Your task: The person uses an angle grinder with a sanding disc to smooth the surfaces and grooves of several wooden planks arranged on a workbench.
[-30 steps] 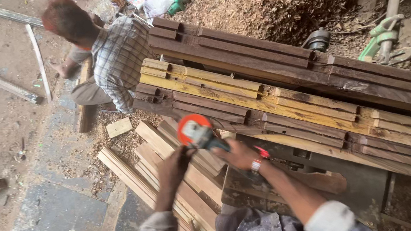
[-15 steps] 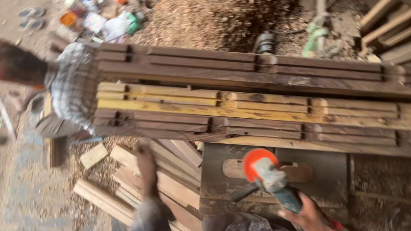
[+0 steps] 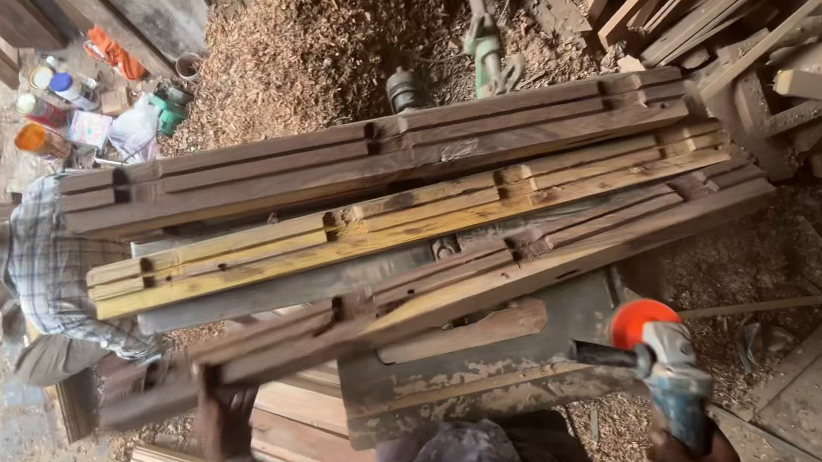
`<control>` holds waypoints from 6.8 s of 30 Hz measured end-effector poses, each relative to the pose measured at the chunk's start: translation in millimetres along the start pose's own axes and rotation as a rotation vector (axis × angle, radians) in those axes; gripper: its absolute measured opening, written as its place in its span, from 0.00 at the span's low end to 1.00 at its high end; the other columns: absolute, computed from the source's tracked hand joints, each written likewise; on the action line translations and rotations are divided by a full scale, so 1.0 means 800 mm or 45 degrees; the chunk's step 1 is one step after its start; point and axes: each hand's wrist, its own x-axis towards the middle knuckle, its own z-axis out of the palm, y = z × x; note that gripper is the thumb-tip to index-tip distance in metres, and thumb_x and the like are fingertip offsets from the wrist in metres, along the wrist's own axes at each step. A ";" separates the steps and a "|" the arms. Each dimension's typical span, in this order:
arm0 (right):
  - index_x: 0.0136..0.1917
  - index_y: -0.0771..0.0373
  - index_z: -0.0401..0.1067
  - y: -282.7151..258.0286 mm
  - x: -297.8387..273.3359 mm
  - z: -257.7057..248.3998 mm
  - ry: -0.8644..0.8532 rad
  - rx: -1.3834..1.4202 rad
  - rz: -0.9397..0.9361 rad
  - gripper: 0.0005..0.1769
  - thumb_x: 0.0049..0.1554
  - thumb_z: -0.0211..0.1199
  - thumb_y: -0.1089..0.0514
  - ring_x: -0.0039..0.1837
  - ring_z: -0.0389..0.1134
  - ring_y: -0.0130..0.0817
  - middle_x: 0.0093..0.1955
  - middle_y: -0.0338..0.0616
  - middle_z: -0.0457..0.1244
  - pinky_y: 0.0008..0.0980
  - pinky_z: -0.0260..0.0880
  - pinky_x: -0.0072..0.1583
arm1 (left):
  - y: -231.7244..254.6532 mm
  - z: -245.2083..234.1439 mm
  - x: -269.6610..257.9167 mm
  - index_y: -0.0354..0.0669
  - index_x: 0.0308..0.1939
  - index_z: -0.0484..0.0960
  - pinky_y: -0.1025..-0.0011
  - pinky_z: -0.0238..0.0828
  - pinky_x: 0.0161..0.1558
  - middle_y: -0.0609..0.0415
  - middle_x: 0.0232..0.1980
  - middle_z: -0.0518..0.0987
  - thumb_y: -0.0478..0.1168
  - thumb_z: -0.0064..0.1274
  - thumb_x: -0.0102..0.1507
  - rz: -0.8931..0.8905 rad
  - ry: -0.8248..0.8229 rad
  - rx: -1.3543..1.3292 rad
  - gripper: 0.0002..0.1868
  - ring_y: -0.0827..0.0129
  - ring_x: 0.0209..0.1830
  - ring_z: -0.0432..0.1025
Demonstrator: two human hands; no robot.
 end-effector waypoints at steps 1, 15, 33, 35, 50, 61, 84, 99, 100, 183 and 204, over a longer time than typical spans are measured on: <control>0.66 0.62 0.67 0.003 0.007 -0.006 0.037 0.034 0.033 0.31 0.49 0.70 0.58 0.51 0.67 0.46 0.50 0.58 0.63 0.48 0.69 0.53 | -0.006 -0.014 -0.013 0.44 0.78 0.63 0.58 0.78 0.58 0.44 0.70 0.75 0.61 0.58 0.59 0.273 -0.007 0.536 0.47 0.49 0.60 0.76; 0.68 0.66 0.69 0.022 0.040 -0.006 0.187 0.143 0.032 0.31 0.51 0.69 0.59 0.43 0.65 0.38 0.44 0.52 0.64 0.41 0.66 0.46 | 0.025 0.081 0.035 0.58 0.75 0.24 0.42 0.65 0.62 0.44 0.77 0.61 0.65 0.61 0.61 -0.104 0.493 -0.614 0.62 0.49 0.72 0.62; 0.68 0.66 0.66 -0.050 0.020 0.019 0.103 0.196 0.055 0.34 0.49 0.67 0.58 0.55 0.69 0.39 0.52 0.48 0.67 0.40 0.67 0.59 | 0.112 0.191 0.022 0.50 0.76 0.48 0.59 0.75 0.59 0.34 0.72 0.60 0.51 0.64 0.63 -0.237 0.949 -0.120 0.48 0.50 0.63 0.68; 0.67 0.67 0.67 -0.062 0.020 0.036 0.053 0.136 -0.018 0.32 0.51 0.68 0.58 0.53 0.67 0.38 0.50 0.48 0.66 0.40 0.65 0.56 | 0.097 0.196 0.026 0.48 0.78 0.48 0.59 0.74 0.60 0.32 0.73 0.60 0.47 0.64 0.64 -0.363 0.950 -0.085 0.48 0.49 0.65 0.67; 0.65 0.62 0.65 -0.206 0.059 0.261 -0.985 -0.543 -0.251 0.36 0.51 0.67 0.39 0.45 0.73 0.31 0.48 0.44 0.69 0.34 0.76 0.49 | 0.012 0.145 -0.142 0.44 0.70 0.66 0.58 0.73 0.61 0.47 0.73 0.70 0.41 0.43 0.66 0.170 -0.343 0.372 0.27 0.49 0.60 0.72; 0.65 0.67 0.64 -0.218 0.050 0.329 -1.124 -0.346 -0.219 0.37 0.51 0.69 0.43 0.50 0.68 0.33 0.52 0.48 0.62 0.38 0.76 0.51 | -0.123 0.211 -0.112 0.36 0.53 0.80 0.66 0.82 0.43 0.47 0.43 0.85 0.42 0.47 0.69 -0.432 -0.966 0.115 0.15 0.61 0.39 0.81; 0.71 0.65 0.65 -0.217 0.065 0.201 -0.748 -0.105 -0.138 0.35 0.53 0.66 0.51 0.53 0.70 0.38 0.54 0.50 0.68 0.43 0.74 0.52 | -0.080 0.383 -0.091 0.28 0.51 0.78 0.66 0.82 0.47 0.39 0.49 0.84 0.43 0.43 0.72 -0.500 -0.645 -0.676 0.18 0.61 0.42 0.81; 0.72 0.64 0.61 -0.272 0.035 0.455 -1.284 -0.868 -0.474 0.49 0.50 0.58 0.28 0.57 0.70 0.41 0.59 0.51 0.69 0.40 0.68 0.62 | 0.088 0.116 -0.133 0.42 0.56 0.74 0.61 0.78 0.46 0.48 0.55 0.78 0.56 0.47 0.67 0.394 -0.438 0.397 0.24 0.58 0.50 0.78; 0.74 0.64 0.59 -0.270 0.030 0.470 -1.323 -0.843 -0.461 0.50 0.51 0.56 0.29 0.58 0.71 0.43 0.60 0.53 0.69 0.40 0.67 0.63 | 0.099 0.112 -0.134 0.42 0.56 0.74 0.59 0.76 0.45 0.47 0.52 0.78 0.55 0.48 0.67 0.439 -0.361 0.533 0.22 0.54 0.47 0.77; 0.70 0.59 0.67 -0.282 -0.016 0.658 -1.338 -1.124 -0.537 0.51 0.49 0.49 0.20 0.58 0.74 0.48 0.55 0.56 0.71 0.48 0.72 0.60 | 0.089 0.037 0.003 0.46 0.36 0.76 0.57 0.67 0.19 0.50 0.26 0.78 0.64 0.53 0.62 0.893 0.291 1.386 0.24 0.53 0.22 0.74; 0.74 0.60 0.62 -0.279 -0.096 0.868 -1.487 -1.003 -0.748 0.47 0.55 0.54 0.24 0.65 0.69 0.53 0.62 0.61 0.66 0.47 0.67 0.65 | 0.151 -0.116 0.091 0.43 0.36 0.75 0.52 0.69 0.27 0.46 0.24 0.77 0.60 0.48 0.68 0.771 0.290 1.538 0.23 0.48 0.24 0.75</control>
